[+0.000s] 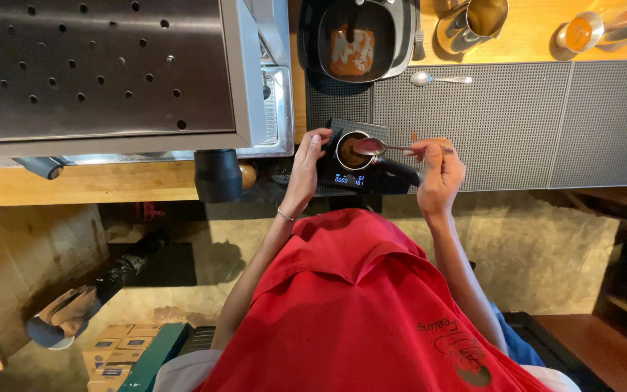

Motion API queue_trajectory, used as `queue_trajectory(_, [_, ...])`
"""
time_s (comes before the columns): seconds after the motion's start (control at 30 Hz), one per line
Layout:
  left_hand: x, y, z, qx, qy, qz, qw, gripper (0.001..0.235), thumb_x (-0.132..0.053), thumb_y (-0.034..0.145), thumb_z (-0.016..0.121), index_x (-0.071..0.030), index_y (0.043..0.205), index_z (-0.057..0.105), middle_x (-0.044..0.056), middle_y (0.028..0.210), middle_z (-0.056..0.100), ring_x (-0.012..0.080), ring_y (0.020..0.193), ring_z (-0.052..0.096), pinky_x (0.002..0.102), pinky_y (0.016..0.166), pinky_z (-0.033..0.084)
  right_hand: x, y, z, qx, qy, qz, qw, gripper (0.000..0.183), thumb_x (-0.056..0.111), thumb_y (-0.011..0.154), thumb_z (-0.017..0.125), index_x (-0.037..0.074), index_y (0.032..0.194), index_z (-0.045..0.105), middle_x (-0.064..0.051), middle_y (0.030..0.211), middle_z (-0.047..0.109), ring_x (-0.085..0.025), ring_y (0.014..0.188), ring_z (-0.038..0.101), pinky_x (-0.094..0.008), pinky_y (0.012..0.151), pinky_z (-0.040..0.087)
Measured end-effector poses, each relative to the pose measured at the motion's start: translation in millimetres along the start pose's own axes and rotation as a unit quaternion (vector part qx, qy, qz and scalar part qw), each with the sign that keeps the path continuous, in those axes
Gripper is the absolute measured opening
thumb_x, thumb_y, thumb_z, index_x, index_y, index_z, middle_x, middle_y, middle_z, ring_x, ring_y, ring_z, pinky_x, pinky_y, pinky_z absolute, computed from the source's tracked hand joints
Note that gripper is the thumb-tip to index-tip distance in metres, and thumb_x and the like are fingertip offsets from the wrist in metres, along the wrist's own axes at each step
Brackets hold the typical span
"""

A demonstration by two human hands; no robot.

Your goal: The person places a portafilter on a scale, then moves to the espresso machine to knock out grounds into a bin. They return to the scale, add coffee grounds using a spoon, and use a tamper to press the grounds into the portafilter before placing it on the machine.

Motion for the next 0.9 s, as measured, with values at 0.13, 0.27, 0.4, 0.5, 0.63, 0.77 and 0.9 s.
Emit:
queue_trajectory(0.13, [1.1, -2.0, 0.4, 0.001, -0.003, -0.003, 1.000, 0.041, -0.038, 0.100, 0.038, -0.007, 0.120, 0.055, 0.014, 0.120, 0.053, 0.0295, 0.121, 0.047, 0.045, 0.098, 0.039, -0.9, -0.7, 2.2, -0.006, 0.003, 0.022, 1.000, 0.036, 0.017, 0.102, 0.037, 0.001, 0.083, 0.063, -0.014, 0.070, 0.064, -0.019, 0.064, 0.055, -0.029, 0.065, 0.045])
queue_trajectory(0.27, [4.2, -2.4, 0.9, -0.002, -0.001, -0.003, 1.000, 0.039, -0.034, 0.101, 0.037, -0.006, 0.119, 0.055, 0.015, 0.119, 0.053, 0.0297, 0.120, 0.048, 0.045, 0.097, 0.039, -4.8, -2.5, 3.2, -0.018, 0.019, 0.031, 0.999, 0.033, 0.016, 0.101, 0.040, 0.000, 0.083, 0.062, -0.014, 0.070, 0.064, -0.017, 0.065, 0.055, -0.029, 0.064, 0.045])
queue_trajectory(0.4, [2.5, -2.6, 1.3, -0.003, 0.002, -0.006, 1.000, 0.039, -0.034, 0.101, 0.036, -0.005, 0.120, 0.054, 0.017, 0.119, 0.053, 0.0307, 0.120, 0.048, 0.046, 0.097, 0.039, -8.9, -1.3, 3.4, -0.019, 0.036, 0.051, 0.998, 0.033, 0.015, 0.102, 0.039, -0.001, 0.084, 0.061, -0.015, 0.069, 0.063, -0.017, 0.066, 0.056, -0.029, 0.064, 0.046])
queue_trajectory(0.5, [1.6, -3.1, 1.4, -0.014, -0.008, -0.009, 1.000, 0.038, -0.034, 0.101, 0.036, -0.006, 0.119, 0.055, 0.013, 0.118, 0.054, 0.0261, 0.117, 0.048, 0.042, 0.096, 0.040, -14.7, 3.4, 5.0, -0.030, 0.041, 0.103, 0.993, 0.031, 0.016, 0.102, 0.041, 0.000, 0.084, 0.060, -0.016, 0.069, 0.063, -0.017, 0.064, 0.056, -0.026, 0.060, 0.045])
queue_trajectory(0.63, [-2.0, -2.7, 2.2, -0.007, 0.000, -0.005, 1.000, 0.040, -0.034, 0.101, 0.036, -0.004, 0.120, 0.054, 0.016, 0.119, 0.054, 0.0300, 0.119, 0.048, 0.044, 0.097, 0.040, -32.3, 17.7, 9.5, -0.047, 0.091, 0.162, 0.981, 0.032, 0.022, 0.103, 0.036, 0.003, 0.092, 0.059, -0.013, 0.077, 0.064, -0.014, 0.071, 0.058, -0.022, 0.061, 0.046])
queue_trajectory(0.77, [-4.4, -0.4, 2.4, -0.010, 0.002, -0.014, 1.000, 0.040, -0.032, 0.102, 0.033, -0.002, 0.120, 0.053, 0.019, 0.121, 0.053, 0.0328, 0.120, 0.047, 0.047, 0.099, 0.039, -49.2, 34.2, 21.3, -0.073, 0.179, 0.249, 0.949, 0.025, 0.020, 0.100, 0.039, 0.003, 0.100, 0.056, -0.010, 0.083, 0.066, -0.009, 0.076, 0.061, -0.017, 0.061, 0.046])
queue_trajectory(0.9, [1.1, 6.1, 3.1, -0.021, 0.002, -0.020, 1.000, 0.040, -0.033, 0.102, 0.034, -0.003, 0.120, 0.054, 0.018, 0.121, 0.054, 0.0300, 0.120, 0.048, 0.044, 0.098, 0.040, -73.5, 47.6, 34.7, -0.031, 0.155, 0.278, 0.948, 0.025, 0.016, 0.099, 0.042, 0.003, 0.110, 0.059, -0.015, 0.096, 0.067, -0.014, 0.077, 0.061, -0.020, 0.060, 0.045])
Point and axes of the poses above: each hand's wrist, its own y-axis towards the middle knuckle, its own z-axis out of the palm, x = y × z, the point moved 7 cm from there along y, towards the middle knuckle
